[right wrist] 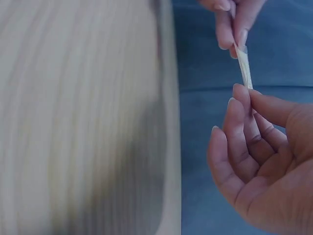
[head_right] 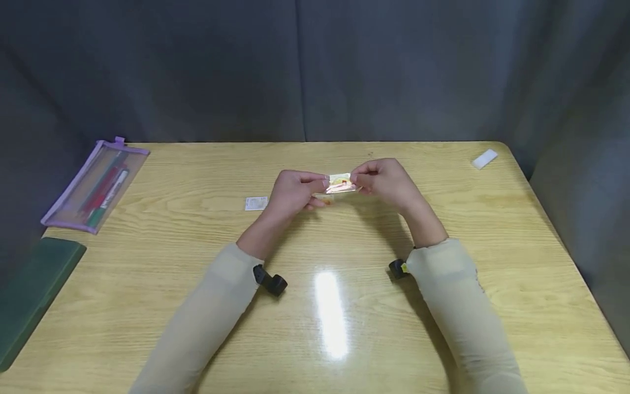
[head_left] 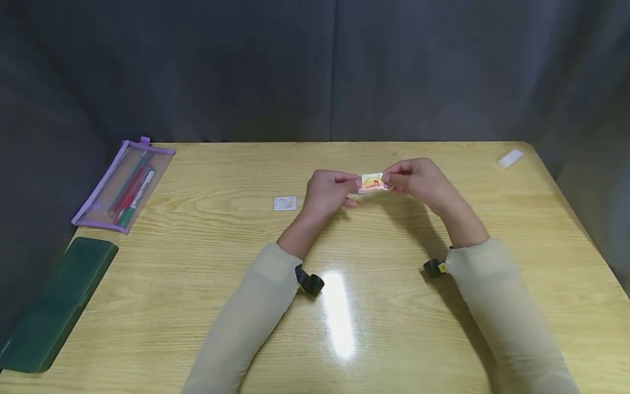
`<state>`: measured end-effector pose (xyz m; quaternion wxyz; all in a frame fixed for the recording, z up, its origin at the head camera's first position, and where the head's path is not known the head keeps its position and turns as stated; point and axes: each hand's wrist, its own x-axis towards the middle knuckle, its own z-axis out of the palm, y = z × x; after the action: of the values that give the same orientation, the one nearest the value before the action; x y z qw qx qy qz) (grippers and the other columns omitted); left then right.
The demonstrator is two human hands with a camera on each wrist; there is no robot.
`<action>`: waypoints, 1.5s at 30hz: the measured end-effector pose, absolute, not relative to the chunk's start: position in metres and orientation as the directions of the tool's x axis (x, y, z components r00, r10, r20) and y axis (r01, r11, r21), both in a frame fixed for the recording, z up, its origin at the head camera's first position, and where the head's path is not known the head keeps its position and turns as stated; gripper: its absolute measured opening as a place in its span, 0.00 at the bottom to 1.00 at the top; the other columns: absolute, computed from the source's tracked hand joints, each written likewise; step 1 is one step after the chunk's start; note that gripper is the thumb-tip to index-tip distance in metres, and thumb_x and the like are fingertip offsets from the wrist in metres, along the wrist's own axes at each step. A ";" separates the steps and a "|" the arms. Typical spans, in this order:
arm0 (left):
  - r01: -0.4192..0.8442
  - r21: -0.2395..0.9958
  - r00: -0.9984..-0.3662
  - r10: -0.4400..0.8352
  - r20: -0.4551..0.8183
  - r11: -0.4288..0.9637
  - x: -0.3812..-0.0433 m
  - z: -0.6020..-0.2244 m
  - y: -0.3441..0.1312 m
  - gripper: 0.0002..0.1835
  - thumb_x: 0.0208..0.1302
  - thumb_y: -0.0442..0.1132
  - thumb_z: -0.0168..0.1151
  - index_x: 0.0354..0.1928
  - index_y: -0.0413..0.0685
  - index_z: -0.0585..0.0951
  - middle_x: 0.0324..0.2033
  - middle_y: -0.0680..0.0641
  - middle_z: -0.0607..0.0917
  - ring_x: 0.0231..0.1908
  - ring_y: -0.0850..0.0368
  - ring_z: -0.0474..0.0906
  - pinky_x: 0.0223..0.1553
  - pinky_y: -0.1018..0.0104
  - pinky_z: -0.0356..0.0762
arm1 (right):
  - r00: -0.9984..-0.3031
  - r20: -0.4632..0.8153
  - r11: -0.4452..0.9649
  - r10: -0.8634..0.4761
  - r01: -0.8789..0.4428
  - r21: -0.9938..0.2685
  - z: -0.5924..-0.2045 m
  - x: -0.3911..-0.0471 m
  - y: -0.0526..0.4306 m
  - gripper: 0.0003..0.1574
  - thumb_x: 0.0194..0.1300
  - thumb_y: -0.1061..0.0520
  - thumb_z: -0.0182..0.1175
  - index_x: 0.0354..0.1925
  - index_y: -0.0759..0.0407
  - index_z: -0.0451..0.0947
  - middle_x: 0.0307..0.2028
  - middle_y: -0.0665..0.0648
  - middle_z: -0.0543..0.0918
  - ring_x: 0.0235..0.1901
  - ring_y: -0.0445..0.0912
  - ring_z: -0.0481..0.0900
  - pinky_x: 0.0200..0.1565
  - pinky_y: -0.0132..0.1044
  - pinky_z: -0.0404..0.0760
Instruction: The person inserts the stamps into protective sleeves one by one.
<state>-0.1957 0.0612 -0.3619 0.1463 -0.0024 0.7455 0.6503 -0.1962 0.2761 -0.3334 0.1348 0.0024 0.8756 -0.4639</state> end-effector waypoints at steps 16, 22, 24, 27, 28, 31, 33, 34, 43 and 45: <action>-0.159 0.794 -0.953 0.118 -0.278 0.586 -0.219 -0.362 0.091 0.06 0.64 0.44 0.68 0.37 0.59 0.92 0.22 0.56 0.89 0.16 0.64 0.83 0.29 0.67 0.76 | -0.930 -0.354 0.681 -0.101 0.194 -0.706 -0.344 -0.210 0.296 0.17 0.76 0.56 0.56 0.53 0.66 0.82 0.42 0.56 0.86 0.42 0.45 0.85 0.50 0.41 0.84; -0.132 0.762 -0.942 0.159 -0.295 0.634 -0.218 -0.364 0.096 0.10 0.62 0.40 0.68 0.44 0.58 0.90 0.23 0.55 0.89 0.15 0.65 0.81 0.31 0.68 0.73 | -0.912 -0.391 0.718 -0.126 0.188 -0.670 -0.348 -0.209 0.299 0.18 0.76 0.56 0.55 0.53 0.68 0.82 0.44 0.60 0.87 0.42 0.45 0.87 0.49 0.42 0.85; -0.125 0.737 -0.940 0.158 -0.302 0.665 -0.217 -0.363 0.097 0.08 0.63 0.40 0.68 0.42 0.58 0.90 0.23 0.55 0.89 0.17 0.64 0.83 0.31 0.68 0.73 | -0.905 -0.406 0.728 -0.130 0.191 -0.659 -0.349 -0.208 0.298 0.18 0.76 0.56 0.55 0.53 0.68 0.82 0.43 0.59 0.88 0.42 0.44 0.87 0.47 0.41 0.86; -0.115 0.709 -0.939 0.156 -0.306 0.696 -0.216 -0.361 0.098 0.06 0.64 0.40 0.67 0.39 0.57 0.91 0.23 0.56 0.89 0.19 0.62 0.86 0.30 0.67 0.73 | -0.902 -0.416 0.744 -0.117 0.198 -0.638 -0.350 -0.207 0.296 0.17 0.75 0.56 0.56 0.51 0.67 0.83 0.40 0.57 0.89 0.39 0.42 0.86 0.44 0.38 0.85; -0.111 0.701 -0.939 0.157 -0.306 0.705 -0.215 -0.360 0.099 0.06 0.65 0.40 0.67 0.38 0.57 0.91 0.23 0.55 0.89 0.20 0.62 0.86 0.30 0.67 0.74 | -0.902 -0.416 0.751 -0.116 0.195 -0.631 -0.350 -0.207 0.296 0.16 0.75 0.57 0.56 0.51 0.67 0.84 0.40 0.57 0.89 0.38 0.42 0.86 0.43 0.37 0.85; -0.107 0.686 -0.942 0.147 -0.301 0.720 -0.214 -0.358 0.101 0.06 0.65 0.40 0.66 0.35 0.57 0.91 0.22 0.54 0.89 0.21 0.61 0.87 0.28 0.67 0.73 | -0.903 -0.416 0.770 -0.110 0.187 -0.610 -0.350 -0.207 0.295 0.16 0.74 0.57 0.58 0.50 0.67 0.84 0.39 0.57 0.90 0.37 0.42 0.87 0.42 0.37 0.86; -0.101 0.682 -0.944 0.146 -0.295 0.725 -0.213 -0.358 0.102 0.06 0.66 0.40 0.66 0.34 0.56 0.91 0.22 0.53 0.89 0.21 0.60 0.87 0.28 0.67 0.73 | -0.903 -0.416 0.785 -0.103 0.183 -0.592 -0.349 -0.207 0.295 0.16 0.74 0.56 0.58 0.49 0.67 0.84 0.39 0.57 0.90 0.37 0.42 0.86 0.42 0.38 0.86; -0.097 0.679 -0.945 0.147 -0.292 0.727 -0.213 -0.358 0.102 0.06 0.66 0.41 0.66 0.34 0.56 0.91 0.22 0.52 0.89 0.21 0.60 0.87 0.29 0.67 0.73 | -0.904 -0.415 0.788 -0.097 0.185 -0.587 -0.349 -0.207 0.295 0.16 0.73 0.56 0.59 0.49 0.66 0.84 0.39 0.57 0.90 0.37 0.42 0.86 0.42 0.38 0.86; 0.156 0.612 -0.918 0.342 -0.200 0.776 -0.216 -0.353 0.071 0.13 0.70 0.51 0.64 0.52 0.63 0.88 0.48 0.58 0.89 0.42 0.61 0.85 0.34 0.65 0.77 | -0.914 -0.396 0.838 -0.093 0.143 -0.526 -0.352 -0.200 0.295 0.21 0.74 0.49 0.58 0.54 0.63 0.82 0.38 0.56 0.89 0.36 0.44 0.85 0.39 0.37 0.83; 0.220 0.599 -0.914 0.377 -0.149 0.770 -0.217 -0.349 0.054 0.15 0.71 0.53 0.62 0.55 0.63 0.87 0.49 0.57 0.89 0.44 0.60 0.85 0.35 0.63 0.79 | -0.920 -0.373 0.849 -0.118 0.102 -0.519 -0.352 -0.197 0.297 0.24 0.76 0.47 0.56 0.58 0.63 0.80 0.39 0.58 0.89 0.37 0.46 0.87 0.41 0.40 0.84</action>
<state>-0.2169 0.0536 -0.3491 0.1316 0.1601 0.9315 0.2991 -0.1970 0.2973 -0.3519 0.1998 -0.0044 0.9404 -0.2752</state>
